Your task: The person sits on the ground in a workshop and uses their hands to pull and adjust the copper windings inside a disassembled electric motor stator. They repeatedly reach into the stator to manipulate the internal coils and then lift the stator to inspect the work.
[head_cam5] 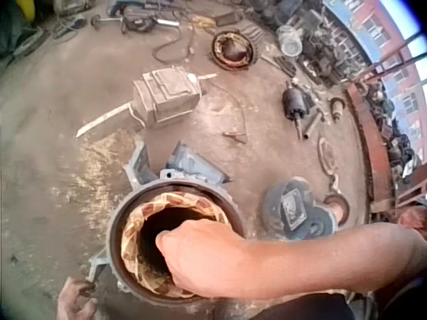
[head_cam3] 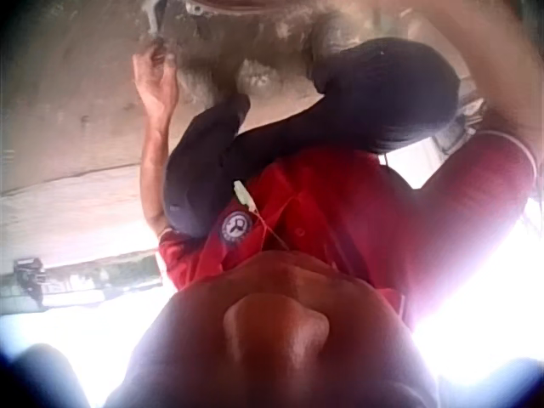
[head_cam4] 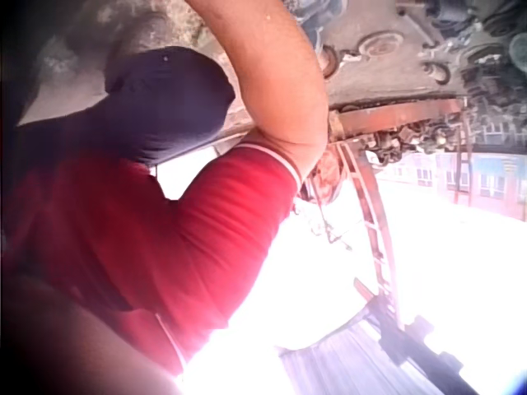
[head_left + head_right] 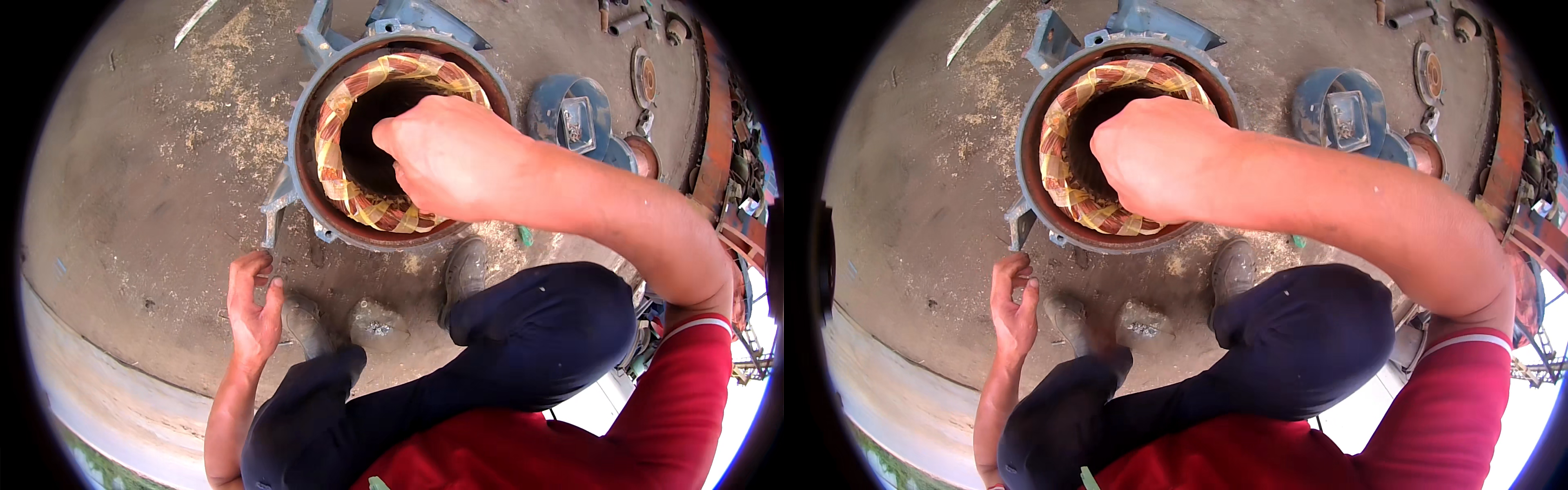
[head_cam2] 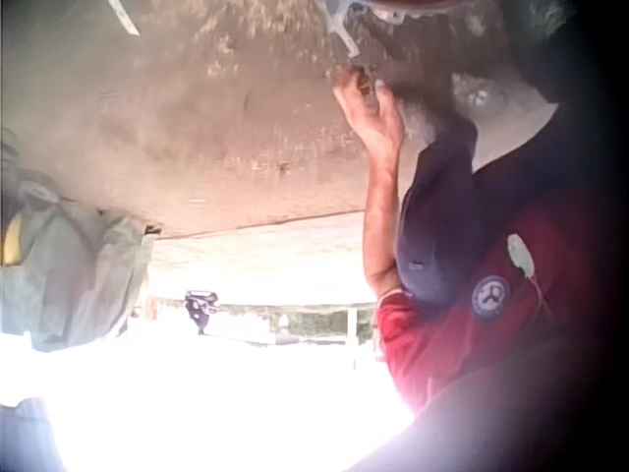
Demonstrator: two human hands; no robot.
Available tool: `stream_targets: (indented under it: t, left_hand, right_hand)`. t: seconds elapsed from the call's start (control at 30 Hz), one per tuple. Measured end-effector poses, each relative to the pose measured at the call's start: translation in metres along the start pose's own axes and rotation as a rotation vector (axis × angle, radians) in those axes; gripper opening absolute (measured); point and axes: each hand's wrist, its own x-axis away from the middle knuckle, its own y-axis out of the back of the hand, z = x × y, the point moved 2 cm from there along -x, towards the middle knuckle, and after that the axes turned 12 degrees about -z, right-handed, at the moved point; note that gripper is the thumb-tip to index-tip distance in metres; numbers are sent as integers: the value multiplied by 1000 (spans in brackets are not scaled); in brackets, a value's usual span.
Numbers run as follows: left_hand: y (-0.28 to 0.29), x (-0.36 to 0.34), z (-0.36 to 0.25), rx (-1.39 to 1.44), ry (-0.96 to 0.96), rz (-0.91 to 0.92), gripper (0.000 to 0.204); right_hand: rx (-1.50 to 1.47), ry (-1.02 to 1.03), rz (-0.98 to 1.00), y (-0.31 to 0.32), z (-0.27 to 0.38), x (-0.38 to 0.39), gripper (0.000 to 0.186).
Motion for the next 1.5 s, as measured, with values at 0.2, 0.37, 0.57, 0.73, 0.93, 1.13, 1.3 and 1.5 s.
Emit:
stream_targets:
  t: [0.2, 0.37, 0.57, 0.73, 0.93, 1.13, 1.3, 1.5]
  left_hand:
    - [35, 2, -44, -180, 75, -99, 27]
    - [113, 37, -66, -416, 236, -250, 24]
    - [107, 32, -80, -406, 314, -295, 24]
    - [58, -20, -18, -276, 327, -214, 25]
    - [-29, -64, 21, -110, 283, -128, 19]
    - [-49, -72, 28, -298, -129, -271, 9]
    - [-51, -70, 31, -317, -120, -310, 8]
    - [-55, -69, 37, -335, -152, -355, 8]
  right_hand:
    - [145, 50, 263, 27, -2, -9, 20]
    - [37, 252, 258, 8, 4, -22, 27]
    - [26, 369, 4, 9, -3, 12, 19]
    - [-54, 272, -295, -3, -11, 5, 11]
    - [-358, -114, -320, 28, -9, 19, 15]
    - [-323, -295, -194, 13, 12, 25, 17]
    - [-226, -357, -154, 20, 13, 8, 15]
    - [-25, -271, 37, -1, 13, -3, 13]
